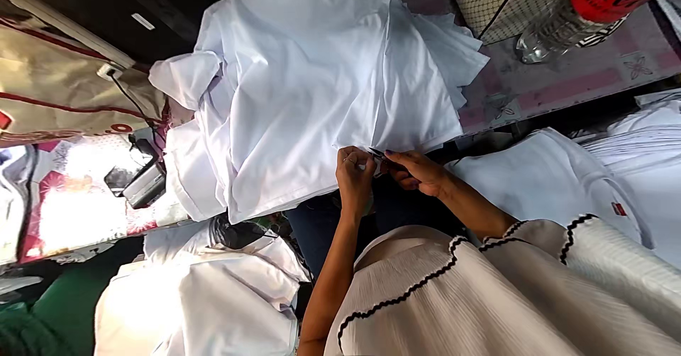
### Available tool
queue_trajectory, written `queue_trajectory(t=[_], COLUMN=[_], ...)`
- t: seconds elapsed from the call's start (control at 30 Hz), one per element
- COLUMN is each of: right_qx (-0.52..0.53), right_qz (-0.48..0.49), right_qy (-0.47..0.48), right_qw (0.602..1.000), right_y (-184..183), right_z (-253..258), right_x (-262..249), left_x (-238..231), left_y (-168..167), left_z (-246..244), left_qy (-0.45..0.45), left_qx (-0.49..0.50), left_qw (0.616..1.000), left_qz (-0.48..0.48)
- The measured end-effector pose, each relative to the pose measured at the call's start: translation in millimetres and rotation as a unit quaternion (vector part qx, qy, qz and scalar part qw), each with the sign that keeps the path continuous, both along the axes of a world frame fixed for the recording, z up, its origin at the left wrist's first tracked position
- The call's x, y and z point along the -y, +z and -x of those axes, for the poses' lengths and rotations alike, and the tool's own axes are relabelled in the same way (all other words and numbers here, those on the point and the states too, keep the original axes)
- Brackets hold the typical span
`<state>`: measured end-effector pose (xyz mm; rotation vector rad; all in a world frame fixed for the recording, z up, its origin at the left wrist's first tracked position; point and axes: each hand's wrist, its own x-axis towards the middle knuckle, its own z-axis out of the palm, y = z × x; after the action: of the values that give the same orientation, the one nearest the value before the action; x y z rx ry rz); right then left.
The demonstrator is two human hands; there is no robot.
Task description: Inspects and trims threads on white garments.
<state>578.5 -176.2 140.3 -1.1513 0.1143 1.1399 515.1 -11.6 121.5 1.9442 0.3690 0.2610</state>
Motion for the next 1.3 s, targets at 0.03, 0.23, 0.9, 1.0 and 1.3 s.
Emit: queue_trajectory(t=[0.03,0.23,0.9,1.0,1.3], right_qx=[0.001,0.003,-0.022,-0.022,0.032], right_qz=[-0.002,0.019,0.015,0.008,0.029], right_qy=[-0.005,-0.048,-0.028,-0.04,-0.05], right_qw=[1.0,0.999,0.999,0.999,0.998], right_y=[0.0,-3.7,0.7,-1.1,5.1], right_z=[-0.6,3.7,6.9,5.1,10.1], right_x=[-1.7,-6.4,4.9,-2.8,-2.0], left_x=[-0.1,-0.2,-3.4,-3.6,-21.0], left_y=[0.3,0.2,-0.5,-2.4,9.3], left_z=[0.0,3.9,-3.4,-3.7,28.5], left_qy=[0.0,0.002,-0.004,-0.002,-0.062], left_qx=[-0.001,-0.007,-0.005,0.0,-0.039], left_qw=[1.0,1.0,0.999,0.999,0.994], left_qz=[0.0,-0.006,-0.048,-0.043,-0.085])
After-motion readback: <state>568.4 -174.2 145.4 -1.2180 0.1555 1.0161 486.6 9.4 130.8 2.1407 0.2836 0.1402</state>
